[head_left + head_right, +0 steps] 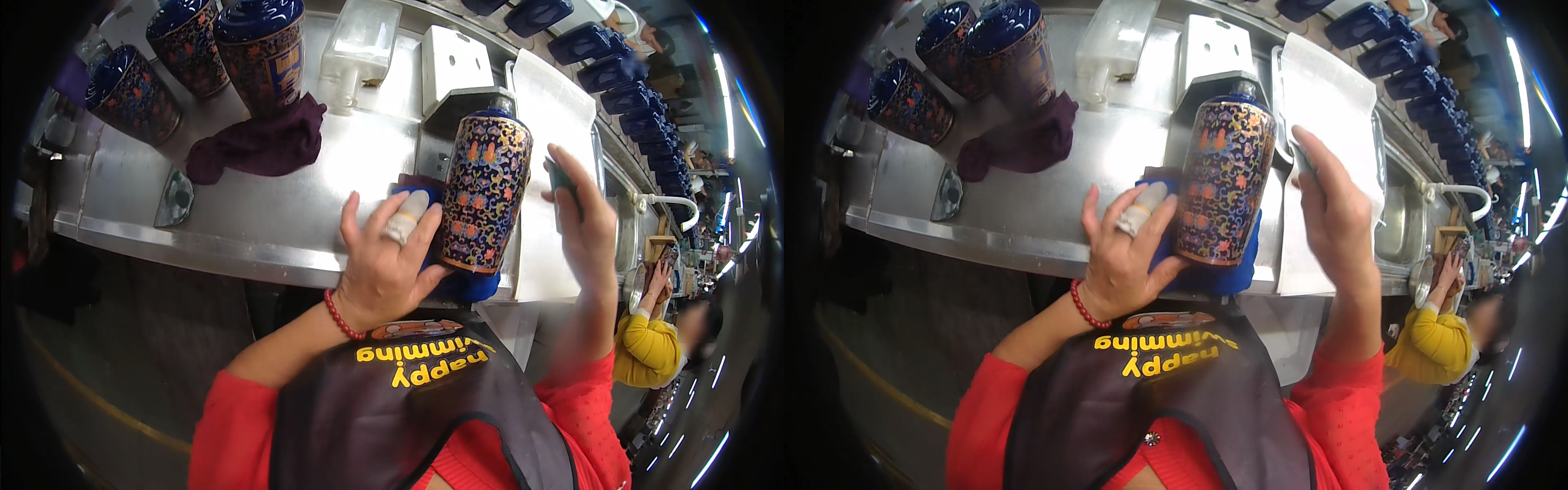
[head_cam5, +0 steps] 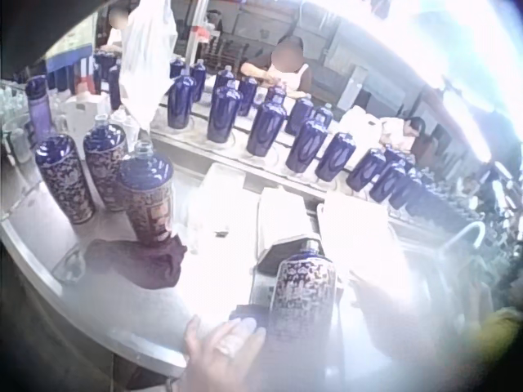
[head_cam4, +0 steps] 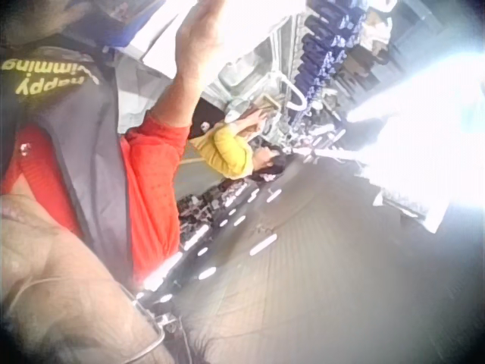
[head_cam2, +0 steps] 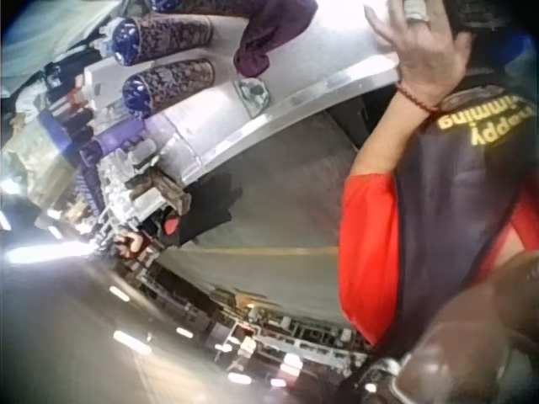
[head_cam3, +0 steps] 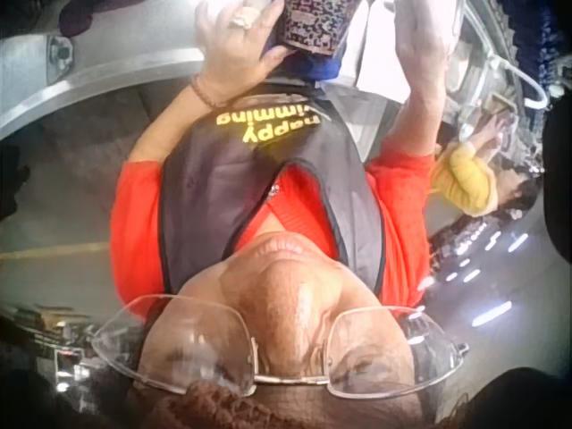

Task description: The person applies a decorative sticker to a blue cylindrical container, smooths it with a green card, and trims excess edges. They rotate the container to align and press the sticker, then place the finished item on the counter.

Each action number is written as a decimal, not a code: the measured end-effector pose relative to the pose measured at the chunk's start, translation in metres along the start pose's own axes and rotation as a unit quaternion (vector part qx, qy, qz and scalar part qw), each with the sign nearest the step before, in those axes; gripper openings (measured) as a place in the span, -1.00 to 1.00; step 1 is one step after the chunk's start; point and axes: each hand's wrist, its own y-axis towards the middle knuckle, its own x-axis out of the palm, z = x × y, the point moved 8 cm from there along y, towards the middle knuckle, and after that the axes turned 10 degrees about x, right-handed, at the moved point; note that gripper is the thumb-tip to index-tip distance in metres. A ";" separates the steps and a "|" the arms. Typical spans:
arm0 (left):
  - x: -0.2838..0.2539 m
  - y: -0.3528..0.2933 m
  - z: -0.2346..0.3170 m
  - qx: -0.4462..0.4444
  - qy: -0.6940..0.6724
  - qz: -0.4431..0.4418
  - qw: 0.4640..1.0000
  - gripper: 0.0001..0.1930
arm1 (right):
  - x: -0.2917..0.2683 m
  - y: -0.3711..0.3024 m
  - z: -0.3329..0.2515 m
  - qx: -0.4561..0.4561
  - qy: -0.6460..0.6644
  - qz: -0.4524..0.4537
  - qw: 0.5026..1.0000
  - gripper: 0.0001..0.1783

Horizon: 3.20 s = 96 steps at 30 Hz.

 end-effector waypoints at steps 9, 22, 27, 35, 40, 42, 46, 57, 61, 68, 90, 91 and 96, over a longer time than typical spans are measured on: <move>-0.009 0.017 0.011 0.063 0.052 -0.034 0.996 -0.20 | 0.049 -0.082 -0.018 -0.084 -0.065 -0.002 0.994 -0.18; 0.022 0.007 -0.010 -0.060 -0.173 -0.001 0.983 -0.21 | 0.058 -0.094 -0.030 -0.116 -0.082 0.041 0.989 -0.38; 0.021 0.008 -0.010 -0.066 -0.170 -0.004 0.983 -0.21 | 0.056 -0.093 -0.033 -0.135 -0.097 0.035 0.985 -0.42; 0.022 0.008 -0.012 -0.072 -0.192 0.008 0.979 -0.22 | 0.056 -0.094 -0.035 -0.132 -0.094 0.036 0.986 -0.47; 0.023 0.007 -0.011 -0.075 -0.181 0.006 0.981 -0.22 | 0.055 -0.091 -0.035 -0.085 -0.067 0.031 0.994 -0.49; 0.022 0.007 -0.011 -0.074 -0.178 0.007 0.981 -0.22 | 0.054 -0.091 -0.036 -0.093 -0.071 0.032 0.993 -0.48; 0.022 0.008 -0.011 -0.074 -0.178 0.006 0.981 -0.22 | 0.055 -0.091 -0.035 -0.140 -0.092 0.037 0.985 -0.47; 0.017 0.010 -0.007 -0.070 -0.166 0.012 0.984 -0.21 | 0.049 -0.086 -0.040 -0.177 -0.122 0.009 0.977 -0.42; -0.003 0.005 0.019 0.032 -0.058 0.046 0.997 -0.32 | 0.023 -0.069 -0.026 -0.131 -0.063 0.032 0.989 -0.30; 0.002 -0.002 0.045 0.132 0.042 0.033 0.990 -0.48 | 0.025 0.037 -0.087 -0.208 -0.119 -0.188 0.953 -0.74; -0.005 0.078 0.004 0.070 0.040 -0.025 0.996 -0.27 | 0.031 -0.009 0.046 0.160 0.324 0.017 0.932 -0.71; -0.005 0.082 0.002 0.060 0.045 -0.026 0.997 -0.26 | 0.035 -0.011 0.049 0.172 0.348 0.013 0.922 -0.71; -0.012 0.090 -0.001 0.052 0.051 0.008 0.997 -0.25 | 0.034 -0.007 0.037 0.170 0.343 0.016 0.924 -0.72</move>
